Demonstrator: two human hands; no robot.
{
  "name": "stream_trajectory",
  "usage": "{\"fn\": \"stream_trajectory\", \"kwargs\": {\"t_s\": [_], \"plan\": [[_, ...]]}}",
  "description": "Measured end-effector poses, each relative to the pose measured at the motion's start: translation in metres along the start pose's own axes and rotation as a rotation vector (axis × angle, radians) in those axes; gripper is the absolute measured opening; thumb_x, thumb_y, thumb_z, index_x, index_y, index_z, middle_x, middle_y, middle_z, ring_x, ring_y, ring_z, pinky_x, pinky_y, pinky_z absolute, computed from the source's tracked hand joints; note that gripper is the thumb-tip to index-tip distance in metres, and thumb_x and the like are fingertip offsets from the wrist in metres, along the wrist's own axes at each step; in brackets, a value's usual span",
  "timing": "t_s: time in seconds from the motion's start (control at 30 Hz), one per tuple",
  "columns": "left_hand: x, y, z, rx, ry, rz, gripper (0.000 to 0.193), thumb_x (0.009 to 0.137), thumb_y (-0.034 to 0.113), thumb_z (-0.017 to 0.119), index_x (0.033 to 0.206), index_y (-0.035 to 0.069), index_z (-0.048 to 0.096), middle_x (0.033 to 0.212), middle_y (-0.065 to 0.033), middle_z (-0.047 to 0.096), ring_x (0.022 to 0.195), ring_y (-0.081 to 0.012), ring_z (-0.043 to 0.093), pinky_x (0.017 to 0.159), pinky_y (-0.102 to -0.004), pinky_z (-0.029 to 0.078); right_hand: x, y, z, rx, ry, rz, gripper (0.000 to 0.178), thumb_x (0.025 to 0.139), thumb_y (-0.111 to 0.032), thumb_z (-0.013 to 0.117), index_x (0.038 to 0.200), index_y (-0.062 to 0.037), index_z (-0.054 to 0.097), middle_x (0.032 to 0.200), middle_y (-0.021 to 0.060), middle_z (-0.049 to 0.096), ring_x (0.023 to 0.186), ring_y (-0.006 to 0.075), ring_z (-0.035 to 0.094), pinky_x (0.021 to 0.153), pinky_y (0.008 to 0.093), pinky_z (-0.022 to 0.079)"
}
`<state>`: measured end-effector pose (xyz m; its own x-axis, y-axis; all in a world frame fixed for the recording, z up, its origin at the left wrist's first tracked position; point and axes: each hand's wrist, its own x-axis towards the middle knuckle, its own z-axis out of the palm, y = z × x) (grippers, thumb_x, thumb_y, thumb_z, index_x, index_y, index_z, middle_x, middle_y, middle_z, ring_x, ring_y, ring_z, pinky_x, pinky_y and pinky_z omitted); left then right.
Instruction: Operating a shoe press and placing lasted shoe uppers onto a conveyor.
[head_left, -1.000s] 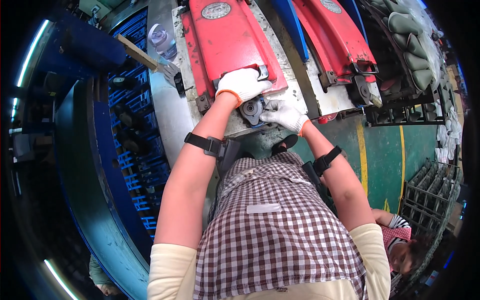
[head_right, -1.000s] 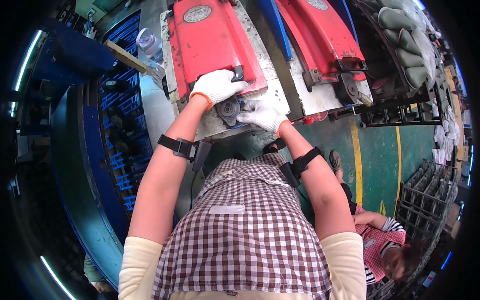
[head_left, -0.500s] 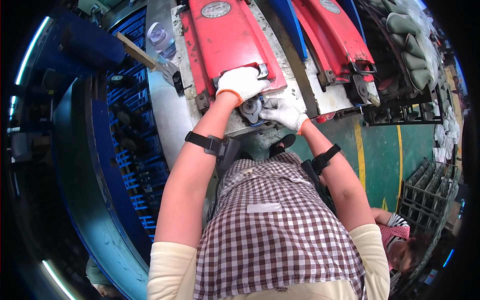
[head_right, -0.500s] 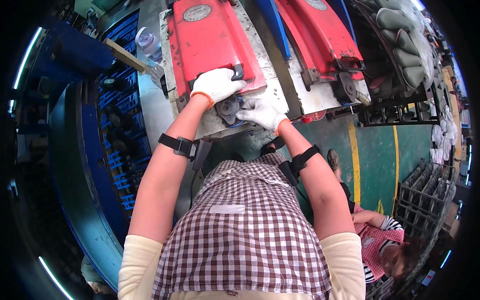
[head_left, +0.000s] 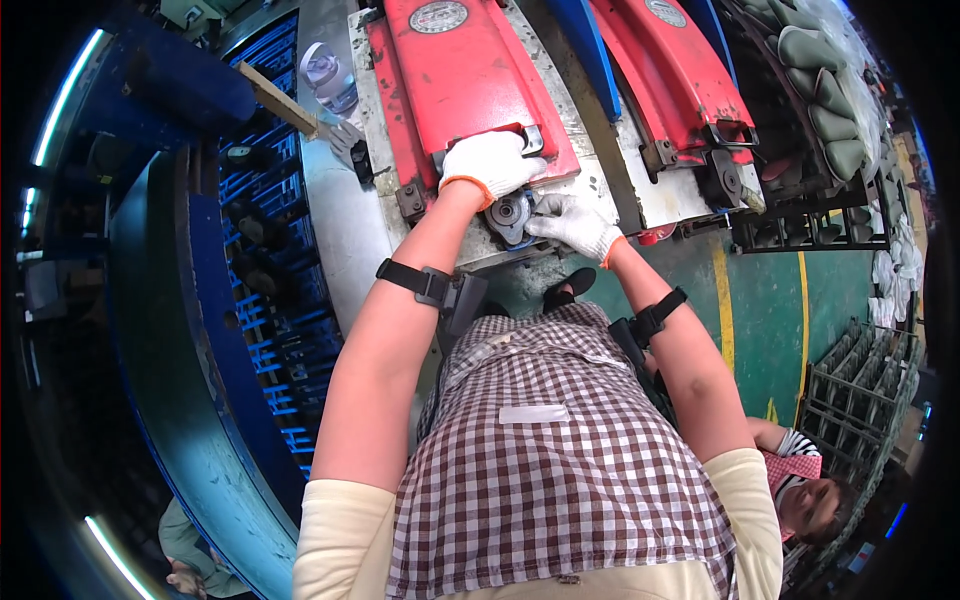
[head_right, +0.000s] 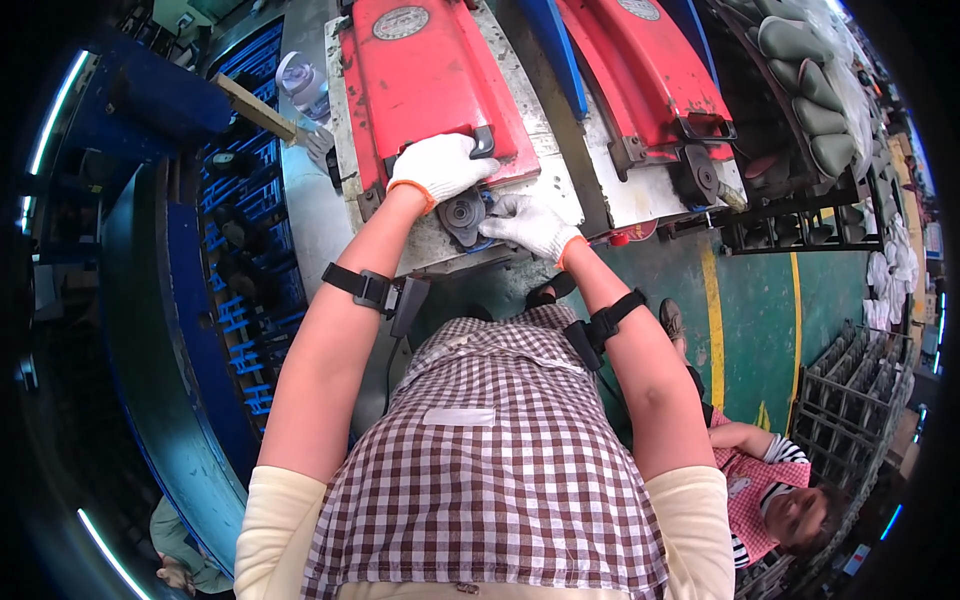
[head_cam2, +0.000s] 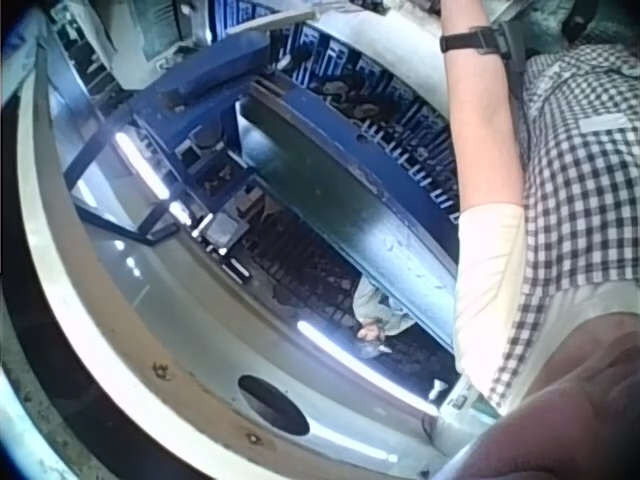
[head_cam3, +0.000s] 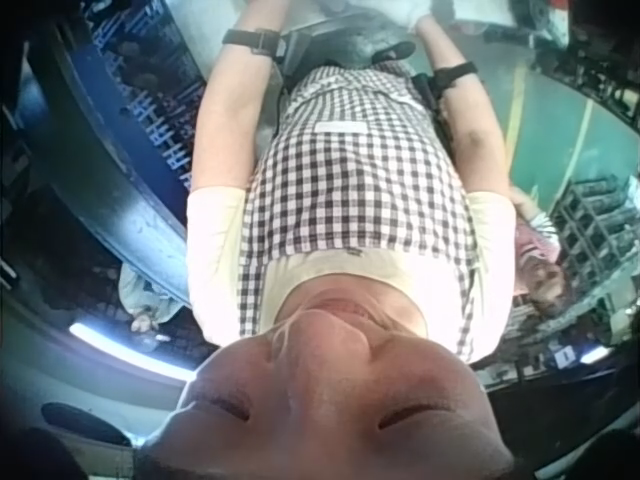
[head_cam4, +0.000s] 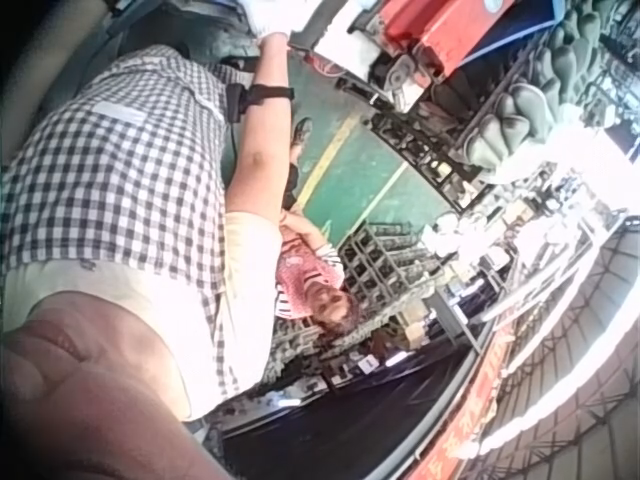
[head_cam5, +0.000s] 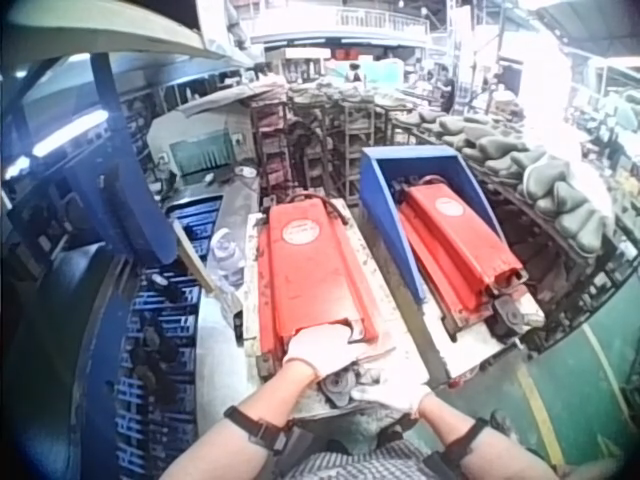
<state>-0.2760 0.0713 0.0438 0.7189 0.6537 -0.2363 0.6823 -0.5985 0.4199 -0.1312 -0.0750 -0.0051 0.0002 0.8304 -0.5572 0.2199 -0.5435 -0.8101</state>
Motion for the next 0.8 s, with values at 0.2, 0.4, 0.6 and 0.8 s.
{"fn": "stream_trajectory", "kwargs": {"t_s": [0.2, 0.4, 0.6, 0.8], "plan": [[0.001, 0.000, 0.003, -0.022, -0.030, -0.030, 0.060, 0.087, 0.059, 0.062, 0.109, 0.004, 0.073, 0.111, -0.0212, 0.073, 0.105, -0.0371, 0.070, 0.094, -0.0450, 0.052, 0.002, 0.006, -0.001, 0.005, 0.022, -0.016, 0.031, 0.089, -0.028, 0.082, 0.106, -0.0042, 0.071, 0.085, -0.0010, 0.067, 0.074, 0.0065, 0.058, 0.065, 0.0257, 0.048], [0.000, 0.004, 0.003, -0.009, -0.001, 0.016, 0.057, 0.092, 0.058, 0.058, 0.111, 0.006, 0.073, 0.111, -0.0211, 0.073, 0.104, -0.0368, 0.070, 0.092, -0.0472, 0.054, 0.006, 0.016, -0.002, 0.007, 0.014, -0.022, 0.029, 0.090, -0.032, 0.080, 0.096, -0.0054, 0.069, 0.075, -0.0018, 0.063, 0.066, 0.0076, 0.055, 0.059, 0.0270, 0.045], [-0.001, 0.000, -0.001, -0.053, 0.008, -0.010, 0.054, 0.087, 0.056, 0.063, 0.102, 0.006, 0.075, 0.106, -0.0209, 0.074, 0.103, -0.0372, 0.070, 0.092, -0.0450, 0.052, 0.016, 0.021, 0.002, -0.053, 0.021, -0.067, 0.033, 0.088, -0.038, 0.078, 0.082, -0.0056, 0.073, 0.068, 0.0002, 0.062, 0.062, 0.0103, 0.056, 0.058, 0.0297, 0.046], [0.001, 0.002, -0.002, -0.034, -0.005, -0.028, 0.055, 0.087, 0.059, 0.062, 0.100, 0.007, 0.075, 0.103, -0.0196, 0.074, 0.100, -0.0363, 0.070, 0.088, -0.0444, 0.053, 0.015, 0.020, 0.000, -0.080, 0.056, -0.086, 0.033, 0.088, -0.038, 0.078, 0.086, -0.0049, 0.075, 0.070, 0.0009, 0.065, 0.064, 0.0105, 0.058, 0.060, 0.0295, 0.048]]}}
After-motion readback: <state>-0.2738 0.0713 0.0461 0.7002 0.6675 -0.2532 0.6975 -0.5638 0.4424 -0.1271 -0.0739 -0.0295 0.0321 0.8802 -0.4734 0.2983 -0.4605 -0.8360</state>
